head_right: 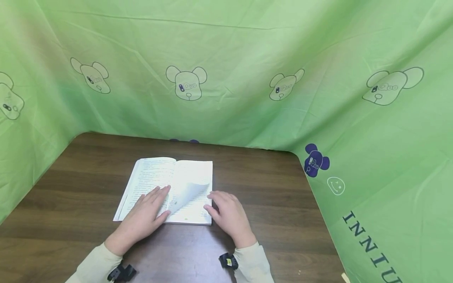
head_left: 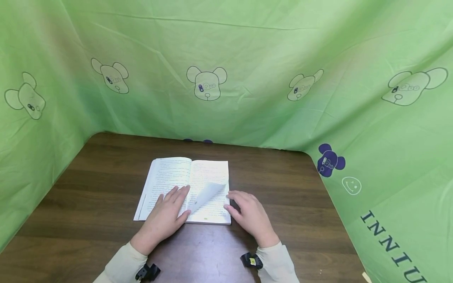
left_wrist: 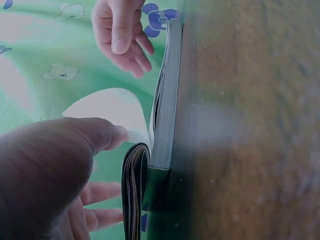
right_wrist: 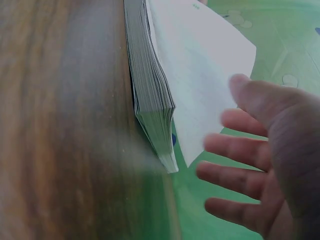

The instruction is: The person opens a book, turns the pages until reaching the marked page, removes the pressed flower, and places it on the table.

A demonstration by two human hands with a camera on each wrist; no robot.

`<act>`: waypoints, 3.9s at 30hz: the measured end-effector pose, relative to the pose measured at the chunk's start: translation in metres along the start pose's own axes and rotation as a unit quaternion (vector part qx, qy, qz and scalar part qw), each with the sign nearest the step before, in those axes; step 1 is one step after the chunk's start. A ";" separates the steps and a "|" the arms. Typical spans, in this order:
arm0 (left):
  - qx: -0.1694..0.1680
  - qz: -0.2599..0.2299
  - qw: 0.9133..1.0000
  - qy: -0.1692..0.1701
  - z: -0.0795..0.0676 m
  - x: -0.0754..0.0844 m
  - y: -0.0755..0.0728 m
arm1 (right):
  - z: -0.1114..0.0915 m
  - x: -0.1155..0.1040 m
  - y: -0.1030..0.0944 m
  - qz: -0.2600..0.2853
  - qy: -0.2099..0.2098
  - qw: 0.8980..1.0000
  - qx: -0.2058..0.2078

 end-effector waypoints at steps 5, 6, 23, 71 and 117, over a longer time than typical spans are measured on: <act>0.052 0.012 0.998 0.024 0.001 0.000 -0.008 | -0.008 -0.011 0.020 0.048 -0.035 0.993 -0.105; 0.065 0.018 0.997 0.030 0.001 0.000 -0.010 | -0.010 -0.012 0.023 0.055 -0.039 0.990 -0.120; 0.085 0.072 0.990 0.085 0.002 0.008 -0.015 | -0.014 -0.010 0.032 0.053 -0.032 0.986 -0.154; -0.038 0.003 0.999 0.031 0.000 0.004 0.009 | -0.005 -0.024 0.011 0.024 -0.103 0.992 -0.071; -0.034 0.006 0.999 0.022 0.001 -0.003 0.010 | 0.001 -0.012 -0.015 0.007 -0.090 0.991 0.095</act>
Point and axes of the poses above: each hand's wrist, its own z-axis towards the middle knuckle, its own y-axis out of the palm, x = y × z, the point moved 10 cm from there along z, towards the middle knuckle, and after that the axes turned 8 degrees about x, right-handed, at the moved point
